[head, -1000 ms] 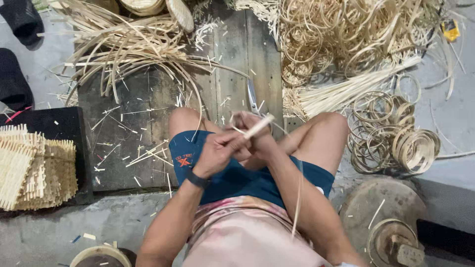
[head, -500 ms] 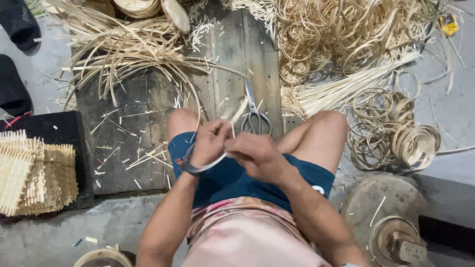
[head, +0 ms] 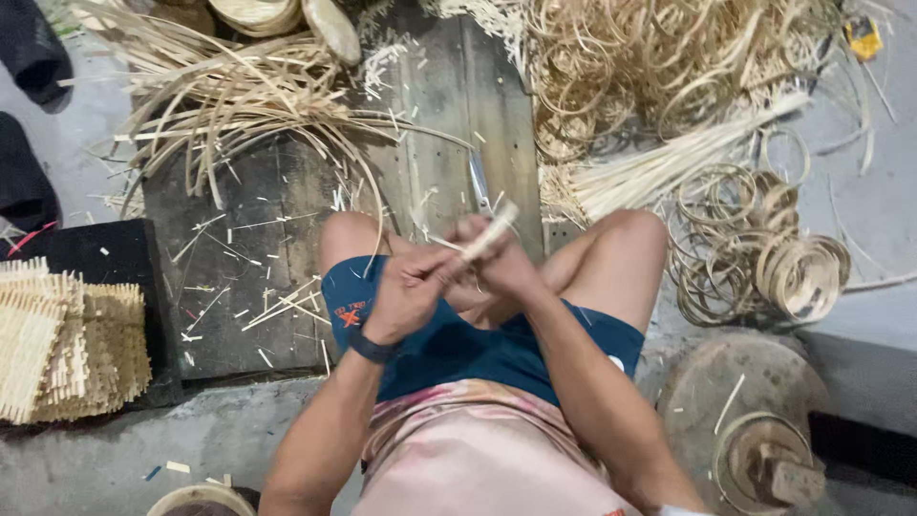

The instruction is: The person sits on the floor and weaves thin bamboo strips into circular rings. They use shears to trim the ends of the strips and tuck them into the weave to secure the shape. Finished rings are placed in a pile nearby.

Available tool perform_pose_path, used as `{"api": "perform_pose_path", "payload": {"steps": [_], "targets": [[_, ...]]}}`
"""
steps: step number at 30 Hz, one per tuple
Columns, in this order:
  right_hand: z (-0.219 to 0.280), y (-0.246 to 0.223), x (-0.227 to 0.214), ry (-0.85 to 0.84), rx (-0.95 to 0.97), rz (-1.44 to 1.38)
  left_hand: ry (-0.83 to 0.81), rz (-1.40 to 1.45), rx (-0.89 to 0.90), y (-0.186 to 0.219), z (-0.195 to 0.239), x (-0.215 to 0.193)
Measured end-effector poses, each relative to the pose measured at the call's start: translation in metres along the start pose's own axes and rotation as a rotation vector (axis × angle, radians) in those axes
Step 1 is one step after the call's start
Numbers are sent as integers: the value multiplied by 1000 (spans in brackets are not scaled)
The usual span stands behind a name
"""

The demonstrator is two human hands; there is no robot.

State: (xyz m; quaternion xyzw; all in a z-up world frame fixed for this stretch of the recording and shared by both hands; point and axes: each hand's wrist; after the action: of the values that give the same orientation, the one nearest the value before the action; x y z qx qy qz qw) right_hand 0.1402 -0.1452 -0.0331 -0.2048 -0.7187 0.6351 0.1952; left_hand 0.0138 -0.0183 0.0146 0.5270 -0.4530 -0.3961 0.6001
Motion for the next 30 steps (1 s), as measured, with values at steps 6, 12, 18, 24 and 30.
{"api": "perform_pose_path", "payload": {"steps": [6,12,18,24,30], "targets": [[10,-82,-8,183,-164,622,1,-619,364,-5,-3,-12],[5,-126,-6,-264,-201,303,192,-312,-1,-25,-13,-11],[22,-92,-4,-120,-129,429,136,667,-239,-39,-8,-26],[60,-81,-17,380,-48,-182,399,756,-286,-42,-32,-27],[40,-33,-5,260,277,-51,315,548,-301,-42,-22,8]]}}
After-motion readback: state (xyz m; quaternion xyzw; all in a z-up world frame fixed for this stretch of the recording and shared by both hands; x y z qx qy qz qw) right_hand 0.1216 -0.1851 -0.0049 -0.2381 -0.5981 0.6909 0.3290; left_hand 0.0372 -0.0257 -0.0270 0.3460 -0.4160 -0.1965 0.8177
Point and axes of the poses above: each hand's wrist, its own z-axis away from the middle knuckle, its own x-axis out of the palm, y = z × x, and after that the axes turned 2 degrees about -y, right-handed
